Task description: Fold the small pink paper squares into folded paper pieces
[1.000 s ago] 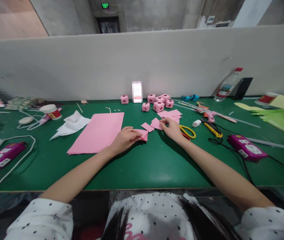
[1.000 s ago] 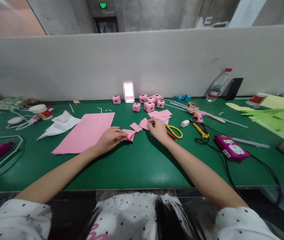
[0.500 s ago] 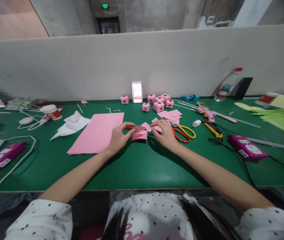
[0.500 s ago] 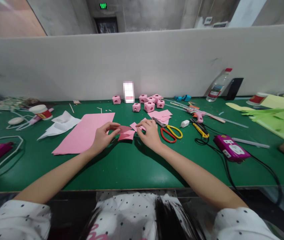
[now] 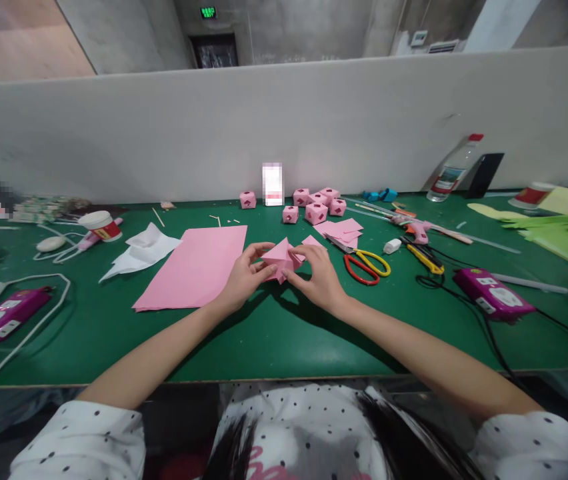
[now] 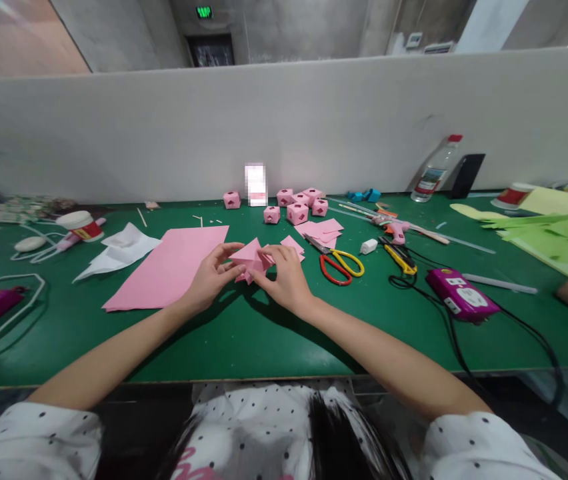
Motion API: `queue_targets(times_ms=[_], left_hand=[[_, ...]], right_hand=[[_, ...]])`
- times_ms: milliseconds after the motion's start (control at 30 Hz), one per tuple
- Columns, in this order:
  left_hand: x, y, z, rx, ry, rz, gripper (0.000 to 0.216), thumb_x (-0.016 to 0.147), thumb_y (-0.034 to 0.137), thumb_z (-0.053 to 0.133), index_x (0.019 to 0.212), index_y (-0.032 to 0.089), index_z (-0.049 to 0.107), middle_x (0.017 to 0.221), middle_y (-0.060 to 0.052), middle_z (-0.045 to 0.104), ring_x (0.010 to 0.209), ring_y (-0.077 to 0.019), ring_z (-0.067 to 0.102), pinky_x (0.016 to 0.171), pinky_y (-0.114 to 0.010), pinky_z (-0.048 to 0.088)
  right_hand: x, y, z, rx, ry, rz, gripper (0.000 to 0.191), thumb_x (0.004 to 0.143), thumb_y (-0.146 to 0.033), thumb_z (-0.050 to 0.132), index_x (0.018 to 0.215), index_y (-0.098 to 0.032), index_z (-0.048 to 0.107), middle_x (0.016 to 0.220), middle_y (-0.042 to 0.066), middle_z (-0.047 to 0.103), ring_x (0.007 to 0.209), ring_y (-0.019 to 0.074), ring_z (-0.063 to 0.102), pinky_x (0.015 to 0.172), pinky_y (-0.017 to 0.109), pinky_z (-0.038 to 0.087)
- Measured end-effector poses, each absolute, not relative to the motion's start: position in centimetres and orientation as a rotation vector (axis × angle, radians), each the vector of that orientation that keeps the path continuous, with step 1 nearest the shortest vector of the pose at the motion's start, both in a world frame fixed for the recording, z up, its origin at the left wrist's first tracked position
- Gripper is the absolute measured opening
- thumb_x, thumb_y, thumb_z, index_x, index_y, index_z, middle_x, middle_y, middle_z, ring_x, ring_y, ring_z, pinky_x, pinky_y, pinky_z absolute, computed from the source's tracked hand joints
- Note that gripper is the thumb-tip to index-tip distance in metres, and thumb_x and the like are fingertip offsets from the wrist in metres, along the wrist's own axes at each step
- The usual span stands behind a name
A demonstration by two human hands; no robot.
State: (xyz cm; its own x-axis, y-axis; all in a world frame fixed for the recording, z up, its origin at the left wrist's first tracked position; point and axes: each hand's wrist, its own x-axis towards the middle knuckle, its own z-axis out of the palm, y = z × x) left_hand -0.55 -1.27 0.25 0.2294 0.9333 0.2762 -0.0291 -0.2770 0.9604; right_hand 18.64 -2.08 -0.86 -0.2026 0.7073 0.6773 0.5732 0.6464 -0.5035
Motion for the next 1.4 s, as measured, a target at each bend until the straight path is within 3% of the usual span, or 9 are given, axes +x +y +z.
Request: queue_targets(times_ms=[333, 633, 833, 933, 1067, 1167, 1400], left_hand=[[-0.4, -1.8, 0.1, 1.677, 0.876, 1.199, 0.045, 0.077, 0.027, 0.074, 0.118, 0.022, 0.057, 0.126, -0.009, 0.056, 0.12, -0.0224, 0.054, 0.096, -0.034, 0.053], [-0.4, -1.7, 0.0, 1.671, 0.815, 1.114, 0.053, 0.079, 0.027, 0.072, 0.127, 0.021, 0.049, 0.11, -0.008, 0.06, 0.105, -0.0205, 0.063, 0.094, -0.038, 0.054], [-0.4, -2.1, 0.3, 1.742, 0.812, 1.082, 0.051, 0.08, 0.024, 0.07, 0.127, 0.022, 0.05, 0.112, -0.007, 0.061, 0.108, -0.0198, 0.062, 0.095, -0.036, 0.052], [-0.5, -2.2, 0.3, 1.754, 0.803, 1.148, 0.043, 0.084, 0.025, 0.065, 0.125, 0.021, 0.052, 0.112, -0.008, 0.063, 0.107, -0.0199, 0.062, 0.093, -0.035, 0.052], [-0.8, -1.9, 0.2, 1.775, 0.944, 1.26, 0.044, 0.085, 0.032, 0.066, 0.125, 0.021, 0.051, 0.105, -0.007, 0.065, 0.096, -0.019, 0.064, 0.079, -0.031, 0.053], [-0.9, -1.7, 0.1, 1.799, 1.013, 1.225, 0.039, 0.084, 0.037, 0.067, 0.118, 0.02, 0.058, 0.101, -0.007, 0.066, 0.092, -0.0189, 0.063, 0.075, -0.029, 0.052], [-0.6, -1.9, 0.3, 1.816, 0.98, 1.125, 0.029, 0.086, 0.042, 0.064, 0.102, 0.018, 0.068, 0.103, -0.008, 0.069, 0.095, -0.0207, 0.065, 0.081, -0.031, 0.052]], right_hand=[[18.3, -1.8, -1.3, -1.069, -1.829, 0.355, 0.022, 0.083, -0.035, 0.068, 0.1, -0.02, 0.07, 0.102, 0.009, 0.073, 0.099, 0.0241, 0.065, 0.089, 0.039, 0.049], [18.4, -1.5, -1.6, -1.098, -1.755, 0.565, 0.027, 0.079, -0.04, 0.072, 0.097, -0.021, 0.073, 0.1, 0.007, 0.074, 0.096, 0.0236, 0.067, 0.084, 0.036, 0.052], [18.6, -1.3, -1.4, -1.061, -1.749, 0.62, 0.018, 0.079, -0.029, 0.068, 0.093, -0.021, 0.075, 0.101, 0.006, 0.075, 0.099, 0.0236, 0.067, 0.09, 0.038, 0.05], [18.7, -1.3, -0.7, -1.032, -1.667, 0.75, 0.019, 0.078, -0.029, 0.068, 0.093, -0.02, 0.075, 0.097, 0.006, 0.075, 0.091, 0.0223, 0.068, 0.087, 0.037, 0.052], [18.9, -1.5, 0.1, -0.947, -1.434, 1.094, 0.027, 0.073, -0.039, 0.074, 0.09, -0.018, 0.073, 0.086, 0.004, 0.075, 0.076, 0.019, 0.068, 0.077, 0.034, 0.055], [19.0, -1.5, 0.1, -0.926, -1.305, 1.25, 0.031, 0.068, -0.042, 0.079, 0.088, -0.018, 0.073, 0.084, 0.003, 0.073, 0.074, 0.0169, 0.066, 0.074, 0.031, 0.054], [18.8, -1.5, -0.6, -0.904, -1.268, 1.443, 0.035, 0.067, -0.045, 0.081, 0.089, -0.018, 0.073, 0.079, 0.001, 0.07, 0.068, 0.0129, 0.062, 0.07, 0.028, 0.053]])
